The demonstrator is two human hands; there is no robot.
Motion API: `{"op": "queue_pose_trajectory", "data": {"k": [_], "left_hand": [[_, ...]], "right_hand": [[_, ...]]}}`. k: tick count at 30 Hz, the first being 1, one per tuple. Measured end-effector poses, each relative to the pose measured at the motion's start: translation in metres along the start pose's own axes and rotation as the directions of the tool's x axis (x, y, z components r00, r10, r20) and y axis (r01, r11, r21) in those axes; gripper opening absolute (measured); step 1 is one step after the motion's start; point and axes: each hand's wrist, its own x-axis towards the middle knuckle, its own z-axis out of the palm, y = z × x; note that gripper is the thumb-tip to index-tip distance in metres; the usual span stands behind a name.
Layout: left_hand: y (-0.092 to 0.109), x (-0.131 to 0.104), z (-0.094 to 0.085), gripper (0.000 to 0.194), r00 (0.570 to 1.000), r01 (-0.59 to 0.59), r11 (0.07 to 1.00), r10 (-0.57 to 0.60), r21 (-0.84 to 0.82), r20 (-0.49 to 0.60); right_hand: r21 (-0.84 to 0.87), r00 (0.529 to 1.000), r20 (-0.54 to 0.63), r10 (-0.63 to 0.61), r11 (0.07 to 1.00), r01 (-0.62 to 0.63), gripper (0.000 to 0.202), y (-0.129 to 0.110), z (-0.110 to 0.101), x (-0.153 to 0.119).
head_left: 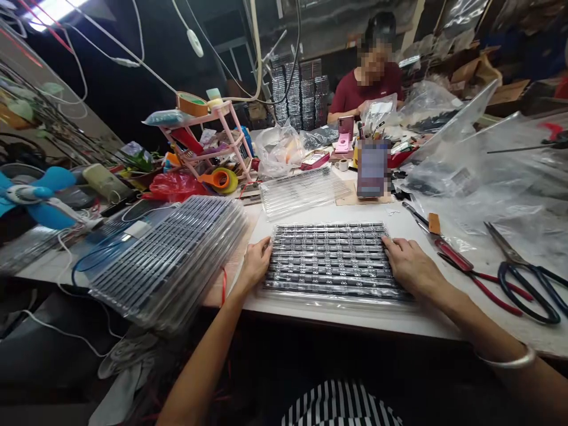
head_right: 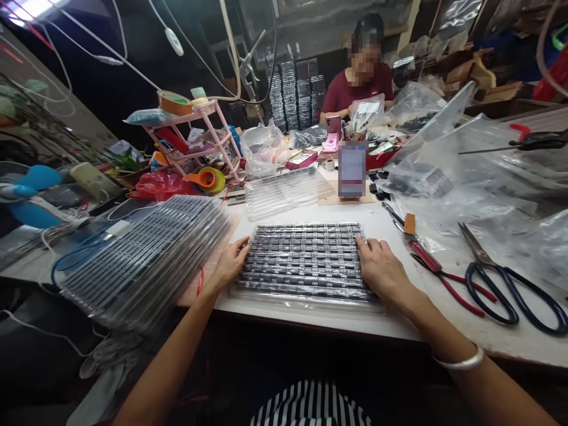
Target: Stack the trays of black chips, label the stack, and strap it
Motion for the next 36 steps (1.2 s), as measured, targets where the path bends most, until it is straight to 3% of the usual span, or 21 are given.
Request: {"op": "queue_pose_trajectory", "data": {"k": [7, 11, 17, 21, 25, 29, 31, 32, 34, 35, 36], "left_hand": [[-0.005, -0.008, 0.002, 0.049, 0.999, -0.045, 0.989, 0.044, -0.14, -0.01], [-0.001, -0.008, 0.003, 0.044, 0.999, -0.025, 1.0, 0.025, 0.0, 0.032], [0.004, 0.005, -0.001, 0.044, 0.988, -0.051, 0.986, 0.026, 0.162, 0.153], [0.002, 0.003, -0.004, 0.045, 0.983, -0.069, 0.977, 0.032, 0.201, 0.182], [0.003, 0.003, -0.004, 0.045, 0.983, -0.096, 0.969, 0.056, 0.226, 0.177], [0.019, 0.005, 0.007, 0.041, 0.952, -0.237, 0.955, 0.192, 0.178, 0.237], [0.034, 0.004, 0.022, 0.042, 0.917, -0.334, 0.934, 0.291, 0.127, 0.274], [0.043, 0.003, 0.031, 0.042, 0.896, -0.378, 0.921, 0.337, 0.097, 0.289], [0.059, -0.002, 0.051, 0.042, 0.853, -0.449, 0.893, 0.423, 0.017, 0.306], [0.067, -0.005, 0.061, 0.041, 0.839, -0.467, 0.883, 0.456, -0.039, 0.295], [0.074, -0.008, 0.069, 0.041, 0.833, -0.473, 0.877, 0.478, -0.088, 0.278]], "right_hand": [[0.166, 0.996, -0.085, 0.034, 0.986, -0.02, 0.048, 0.009, 0.008, -0.006], [0.061, 0.995, -0.094, -0.02, 0.998, 0.026, 0.047, 0.001, 0.003, -0.003], [-0.149, 0.995, 0.086, -0.045, 0.987, 0.058, 0.047, -0.008, -0.005, 0.006], [-0.132, 0.999, 0.002, -0.042, 0.99, 0.042, 0.047, -0.01, -0.001, 0.002], [-0.054, 0.997, -0.078, 0.013, 0.998, -0.018, 0.046, -0.017, -0.006, -0.034], [0.241, 0.982, -0.137, 0.133, 0.966, -0.097, 0.041, -0.017, -0.02, -0.112], [0.449, 0.929, -0.118, 0.351, 0.853, -0.265, 0.044, -0.016, -0.027, -0.155], [0.555, 0.867, -0.088, 0.491, 0.746, -0.367, 0.05, -0.016, -0.029, -0.176], [0.762, 0.701, 0.058, 0.711, 0.423, -0.491, 0.061, -0.018, -0.035, -0.211], [0.841, 0.636, 0.162, 0.754, 0.232, -0.489, 0.062, -0.019, -0.037, -0.224], [0.893, 0.607, 0.261, 0.751, 0.053, -0.448, 0.058, -0.02, -0.039, -0.235]]}}
